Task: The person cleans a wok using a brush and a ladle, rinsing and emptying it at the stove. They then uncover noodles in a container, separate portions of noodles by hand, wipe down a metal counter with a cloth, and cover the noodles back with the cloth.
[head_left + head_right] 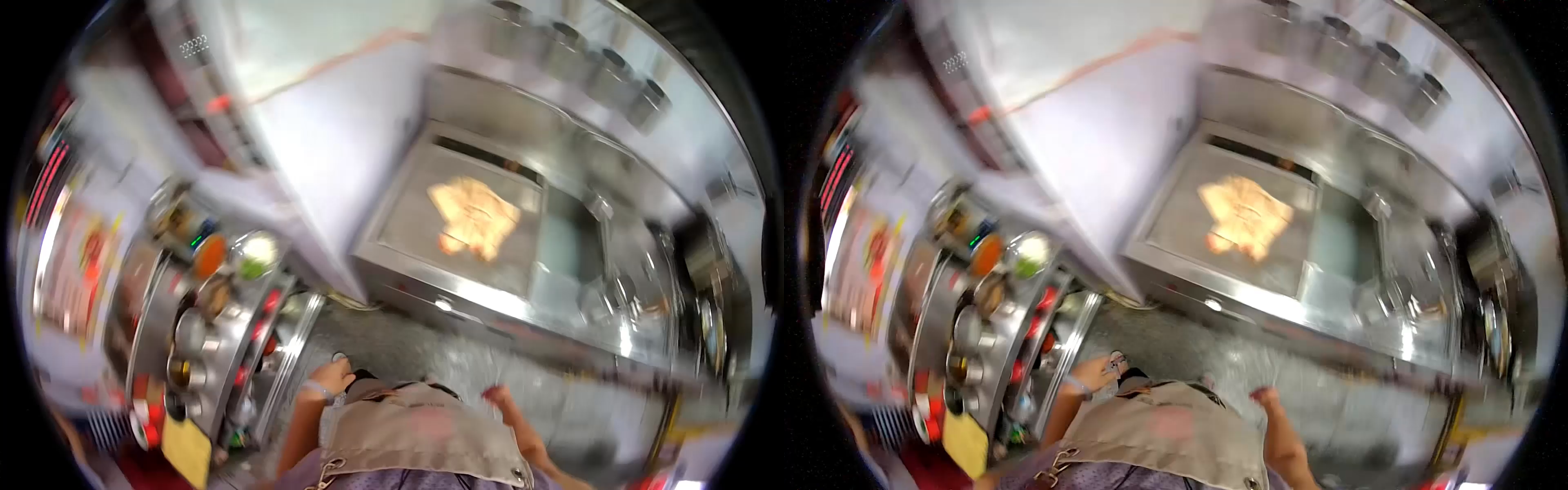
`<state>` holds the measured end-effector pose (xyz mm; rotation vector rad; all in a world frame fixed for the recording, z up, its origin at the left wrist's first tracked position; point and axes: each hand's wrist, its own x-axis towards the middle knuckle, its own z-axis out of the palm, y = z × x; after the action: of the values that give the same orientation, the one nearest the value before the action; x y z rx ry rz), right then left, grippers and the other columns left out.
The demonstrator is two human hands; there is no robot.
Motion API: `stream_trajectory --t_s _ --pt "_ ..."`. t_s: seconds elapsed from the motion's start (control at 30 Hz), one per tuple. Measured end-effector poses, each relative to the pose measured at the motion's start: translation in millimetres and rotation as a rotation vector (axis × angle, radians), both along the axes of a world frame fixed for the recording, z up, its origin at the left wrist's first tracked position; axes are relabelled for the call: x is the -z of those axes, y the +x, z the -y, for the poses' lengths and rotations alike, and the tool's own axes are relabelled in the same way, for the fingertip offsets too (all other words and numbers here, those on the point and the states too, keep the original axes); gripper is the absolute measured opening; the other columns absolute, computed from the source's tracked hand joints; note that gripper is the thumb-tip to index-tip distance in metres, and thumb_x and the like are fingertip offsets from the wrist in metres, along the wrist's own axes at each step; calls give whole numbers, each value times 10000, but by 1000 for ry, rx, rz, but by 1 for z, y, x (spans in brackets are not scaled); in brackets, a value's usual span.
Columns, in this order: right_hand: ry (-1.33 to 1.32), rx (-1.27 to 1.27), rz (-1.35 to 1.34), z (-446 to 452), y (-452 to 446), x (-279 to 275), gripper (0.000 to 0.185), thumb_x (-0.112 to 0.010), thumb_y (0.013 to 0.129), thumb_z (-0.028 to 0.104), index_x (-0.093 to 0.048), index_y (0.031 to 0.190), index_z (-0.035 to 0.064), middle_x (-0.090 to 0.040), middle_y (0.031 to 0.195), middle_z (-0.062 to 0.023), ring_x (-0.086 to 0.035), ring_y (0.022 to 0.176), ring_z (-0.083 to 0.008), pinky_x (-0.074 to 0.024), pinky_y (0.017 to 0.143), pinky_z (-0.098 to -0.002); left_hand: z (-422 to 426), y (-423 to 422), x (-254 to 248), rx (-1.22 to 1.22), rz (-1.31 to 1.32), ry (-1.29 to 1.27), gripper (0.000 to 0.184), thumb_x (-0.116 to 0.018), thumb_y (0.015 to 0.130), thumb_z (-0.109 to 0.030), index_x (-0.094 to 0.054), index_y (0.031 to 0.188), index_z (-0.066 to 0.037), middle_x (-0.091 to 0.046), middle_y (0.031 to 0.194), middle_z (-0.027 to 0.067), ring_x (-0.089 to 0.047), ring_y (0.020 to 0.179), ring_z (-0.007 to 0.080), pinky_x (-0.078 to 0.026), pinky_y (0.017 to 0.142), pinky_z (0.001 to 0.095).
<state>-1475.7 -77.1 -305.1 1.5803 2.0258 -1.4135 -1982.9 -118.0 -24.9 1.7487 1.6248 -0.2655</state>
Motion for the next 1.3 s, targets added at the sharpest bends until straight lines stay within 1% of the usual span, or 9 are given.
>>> stream_trajectory --t_s 0.17,0.5,0.6,0.67,0.77,0.83,0.97,1.07,1.3 --pt "6 384 -202 5 -34 -126 372 -360 835 186 -660 844 -32 -665 854 -141 -622 833 -208 -469 807 -316 -33 72 -9 -358 545 44 477 -529 870 -301 -467 1243 -10 -626 1012 170 -611 902 292 -464 771 354" --pt "-614 828 -1900 -103 -169 -303 666 -257 915 561 -461 1234 13 -492 1262 -141 -480 1144 -219 -366 967 -340 -147 234 -68 598 694 972 532 -427 864 -365 -425 1264 -15 -335 1357 228 -306 1259 416 -214 1018 543" --pt "-573 1166 -1550 -114 -153 -364 652 -302 910 552 -403 1296 37 -447 1302 -139 -370 1239 -231 -316 1012 -375 -194 230 -29 518 675 1160 491 -412 886 -357 -436 1248 -27 -379 1324 233 -345 1235 399 -270 991 524" --pt "-257 943 -1571 -109 -90 -402 659 -365 893 547 -405 1296 27 -452 1300 -144 -453 1172 -235 -370 975 -395 -219 202 -11 -145 830 426 410 -388 937 -308 -483 1217 -24 -518 1213 158 -535 1051 217 -431 850 315" --pt "739 1445 -753 -98 18 -435 338 -677 759 183 -573 1045 35 -626 901 -69 -596 745 -127 -473 570 -242 -234 134 8 -413 868 473 312 -392 953 -244 -586 1054 -22 -622 803 48 -575 714 98 -440 617 226" --pt "1229 1550 -291 -102 138 -379 437 -692 700 77 -512 1087 -11 -566 938 -59 -528 652 -90 -465 617 -219 -231 114 -23 -420 790 378 307 -393 954 -247 -587 1021 -19 -603 754 32 -545 663 81 -416 557 203" --pt "890 1590 -315 -135 222 -387 997 -817 598 293 -229 1358 30 -425 1243 -204 -494 1071 -255 -498 738 -302 -223 109 -20 -435 753 404 310 -383 958 -254 -577 1003 -17 -600 742 33 -525 620 62 -380 488 184" --pt "859 1360 -35 -188 229 -329 400 -689 678 297 -628 991 55 -648 759 -119 -636 758 -238 -511 688 -332 -216 135 -7 -440 864 311 275 -432 945 -233 -560 997 4 -605 724 53 -523 549 82 -394 452 195" --pt "1277 1187 -184 -151 118 -394 247 -655 618 126 -571 836 45 -608 748 -129 -594 695 -334 -469 636 -416 -272 181 22 -33 656 70 288 -448 938 -295 -546 1036 -43 -585 716 38 -542 574 97 -401 460 212"
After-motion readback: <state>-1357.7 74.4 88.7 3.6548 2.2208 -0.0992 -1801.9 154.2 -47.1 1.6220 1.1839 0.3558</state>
